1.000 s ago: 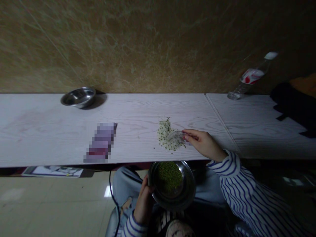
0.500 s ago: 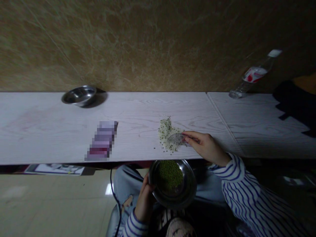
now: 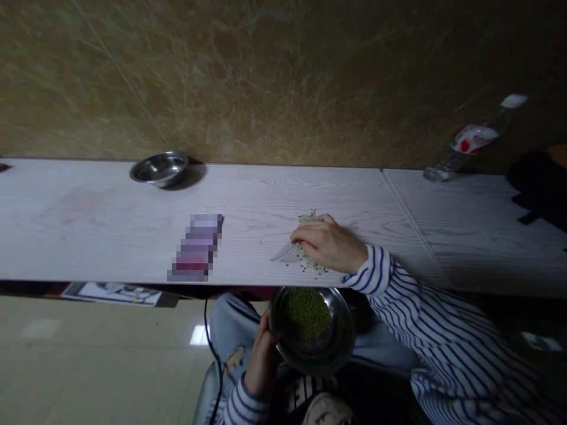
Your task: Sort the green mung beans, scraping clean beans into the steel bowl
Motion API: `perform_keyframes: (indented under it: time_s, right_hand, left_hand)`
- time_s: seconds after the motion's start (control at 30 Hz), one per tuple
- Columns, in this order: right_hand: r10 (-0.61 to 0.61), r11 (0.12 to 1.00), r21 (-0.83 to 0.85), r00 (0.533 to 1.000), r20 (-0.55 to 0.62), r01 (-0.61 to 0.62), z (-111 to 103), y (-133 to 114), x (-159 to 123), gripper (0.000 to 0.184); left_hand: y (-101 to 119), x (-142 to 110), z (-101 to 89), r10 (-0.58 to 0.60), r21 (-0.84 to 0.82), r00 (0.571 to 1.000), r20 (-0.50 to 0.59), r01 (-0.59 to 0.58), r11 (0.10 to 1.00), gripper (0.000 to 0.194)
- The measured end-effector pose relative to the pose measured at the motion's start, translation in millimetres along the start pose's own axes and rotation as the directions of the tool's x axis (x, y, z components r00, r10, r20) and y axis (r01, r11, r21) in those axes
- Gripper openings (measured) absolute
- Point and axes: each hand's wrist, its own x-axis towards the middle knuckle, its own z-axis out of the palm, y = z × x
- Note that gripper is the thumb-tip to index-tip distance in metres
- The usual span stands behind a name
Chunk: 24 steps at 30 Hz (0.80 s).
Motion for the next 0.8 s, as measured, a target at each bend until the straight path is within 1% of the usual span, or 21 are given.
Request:
perform_keyframes:
  time_s: [0.13,0.27,0.33,0.4,0.5,0.63,0.8]
  right_hand:
    - [-0.025,1.000,0.016,0.998,0.054,0.024,9.5,11.1,17.5,0.027]
    - [-0.053,0.998,0.037,0.993,0.105,0.049,13.3,21.9,20.1,0.026]
    - [-0.064,0.998,0.033,0.992,0.112,0.061,13.5,25.3,15.6,0.025]
    - [-0.074,0.997,0.026,0.991,0.108,0.071,12.9,27.9,8.7,0.026]
    - [-0.085,0.996,0.007,0.992,0.095,0.084,10.2,30.9,-3.1,0.028]
    - [-0.100,0.995,-0.023,0.992,0.083,0.102,4.2,34.1,-17.1,0.028]
    - [-0.103,0.992,-0.065,0.992,0.072,0.108,-2.2,37.2,-30.9,0.029]
  left_hand:
    - [-1.7,2.6,-1.9,-0.015,-0.032,0.999,-0.037,0.014,0.999,0.060]
    - [-1.3,3.3,-2.1,0.009,-0.052,1.000,-0.021,-0.010,0.999,0.054]
    - [-1.9,3.4,-1.9,0.032,-0.058,0.999,-0.025,-0.033,0.998,0.052]
    - [-2.9,3.8,-1.8,0.038,-0.052,0.999,-0.031,-0.039,0.998,0.054]
    - [-3.0,4.3,-1.5,0.006,-0.032,1.000,-0.025,-0.007,0.999,0.059]
    - [-0.5,3.9,1.2,-0.028,-0.015,1.000,0.006,0.029,0.999,0.056]
    - [-2.8,4.8,4.4,-0.023,-0.015,1.000,-0.019,0.023,1.000,0.055]
